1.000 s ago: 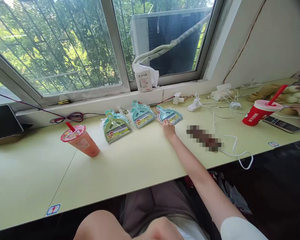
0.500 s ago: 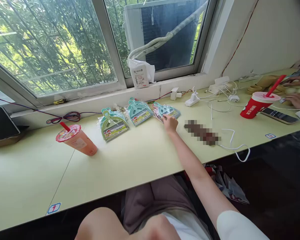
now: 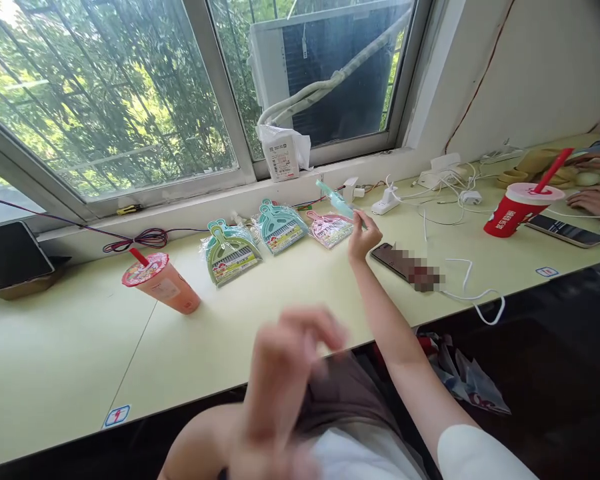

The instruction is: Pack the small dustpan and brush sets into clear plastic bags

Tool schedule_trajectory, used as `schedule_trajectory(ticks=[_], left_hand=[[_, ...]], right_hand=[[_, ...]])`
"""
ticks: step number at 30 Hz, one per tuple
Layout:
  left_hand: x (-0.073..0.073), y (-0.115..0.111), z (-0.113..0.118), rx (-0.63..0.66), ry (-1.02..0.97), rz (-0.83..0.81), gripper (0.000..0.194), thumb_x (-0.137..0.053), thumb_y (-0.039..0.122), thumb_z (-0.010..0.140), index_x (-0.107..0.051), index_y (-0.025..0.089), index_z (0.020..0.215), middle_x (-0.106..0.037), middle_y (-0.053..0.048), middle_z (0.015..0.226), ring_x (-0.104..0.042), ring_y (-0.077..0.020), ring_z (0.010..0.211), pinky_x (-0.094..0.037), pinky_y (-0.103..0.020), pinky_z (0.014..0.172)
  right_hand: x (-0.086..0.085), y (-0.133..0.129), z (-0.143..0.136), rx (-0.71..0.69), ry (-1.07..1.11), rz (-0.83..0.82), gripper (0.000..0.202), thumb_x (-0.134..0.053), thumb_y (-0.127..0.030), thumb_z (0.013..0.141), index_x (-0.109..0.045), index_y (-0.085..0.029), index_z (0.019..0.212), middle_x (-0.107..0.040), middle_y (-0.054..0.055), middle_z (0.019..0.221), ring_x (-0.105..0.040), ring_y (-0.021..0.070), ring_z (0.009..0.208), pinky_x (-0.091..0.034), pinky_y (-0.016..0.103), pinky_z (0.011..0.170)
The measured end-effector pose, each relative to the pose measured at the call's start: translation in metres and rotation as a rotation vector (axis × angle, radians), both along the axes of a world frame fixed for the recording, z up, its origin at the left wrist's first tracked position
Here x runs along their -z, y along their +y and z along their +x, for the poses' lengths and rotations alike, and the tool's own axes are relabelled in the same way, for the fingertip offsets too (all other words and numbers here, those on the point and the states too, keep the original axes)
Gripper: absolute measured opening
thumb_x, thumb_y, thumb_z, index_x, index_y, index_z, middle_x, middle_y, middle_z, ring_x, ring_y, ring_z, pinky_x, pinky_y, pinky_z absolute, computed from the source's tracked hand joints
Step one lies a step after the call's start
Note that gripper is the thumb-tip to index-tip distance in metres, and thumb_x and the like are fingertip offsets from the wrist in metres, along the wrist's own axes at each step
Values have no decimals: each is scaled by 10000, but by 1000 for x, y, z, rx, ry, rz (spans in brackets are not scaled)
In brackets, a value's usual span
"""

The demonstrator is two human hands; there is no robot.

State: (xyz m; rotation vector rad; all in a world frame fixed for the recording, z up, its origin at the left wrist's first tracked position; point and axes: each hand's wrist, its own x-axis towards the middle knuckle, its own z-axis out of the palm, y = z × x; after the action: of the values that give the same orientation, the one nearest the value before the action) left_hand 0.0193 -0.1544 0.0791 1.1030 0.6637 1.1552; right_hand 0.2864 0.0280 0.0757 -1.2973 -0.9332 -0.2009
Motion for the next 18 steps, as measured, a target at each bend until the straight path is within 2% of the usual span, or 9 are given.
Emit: schedule_trajectory(ticks=[4, 7, 9, 12, 15, 18], left_hand=[[4, 76, 24, -11, -65, 25, 662, -672, 491, 765, -427, 343, 1362, -468, -84, 1437, -451, -297, 1307, -344, -504, 1057], [11, 111, 22, -55, -124, 30, 579, -706, 496, 729, -545, 289, 1245, -570, -80, 1325, -529, -294, 1222, -405, -485, 999], [18, 118, 8, -102, -169, 15, 433, -692, 512, 727, -654, 207, 1032, -676, -78, 1114, -585, -278, 1127, -453, -439, 947], [29, 118, -17, -187, -196, -23, 231, -700, 387, 724, -680, 166, 791, -706, -47, 865, -643, -233, 941, -501, -383, 861], [34, 119, -31, -207, -173, -34, 157, -688, 297, 720, -687, 163, 802, -705, -39, 863, -647, -210, 884, -519, -386, 842], [35, 125, -34, -246, -152, -23, 206, -699, 291, 715, -674, 175, 883, -700, -24, 892, -650, -192, 883, -525, -382, 849]], right_hand=[[-4, -25, -41, -134, -209, 129, 332, -432, -380, 977, -719, -214, 957, -734, 70, 943, -672, 208, 889, -393, 404, 981], [8, -50, -84, -395, -531, 220, 243, -472, -246, 971, -712, -274, 943, -743, -1, 937, -682, 152, 899, -367, 352, 1003], [21, -60, -109, -600, -714, 226, 248, -473, -188, 967, -693, -287, 1022, -739, -11, 983, -677, 121, 934, -394, 300, 965], [36, -63, -128, -760, -827, 169, 258, -476, -192, 970, -655, -284, 1130, -725, 5, 1056, -664, 109, 983, -417, 268, 925], [40, -57, -130, -823, -894, 49, 276, -478, -228, 974, -611, -264, 1214, -689, 35, 1156, -636, 133, 1058, -410, 288, 914], [39, -54, -126, -838, -909, -57, 277, -471, -245, 977, -605, -247, 1220, -671, 54, 1191, -612, 160, 1085, -391, 313, 883]])
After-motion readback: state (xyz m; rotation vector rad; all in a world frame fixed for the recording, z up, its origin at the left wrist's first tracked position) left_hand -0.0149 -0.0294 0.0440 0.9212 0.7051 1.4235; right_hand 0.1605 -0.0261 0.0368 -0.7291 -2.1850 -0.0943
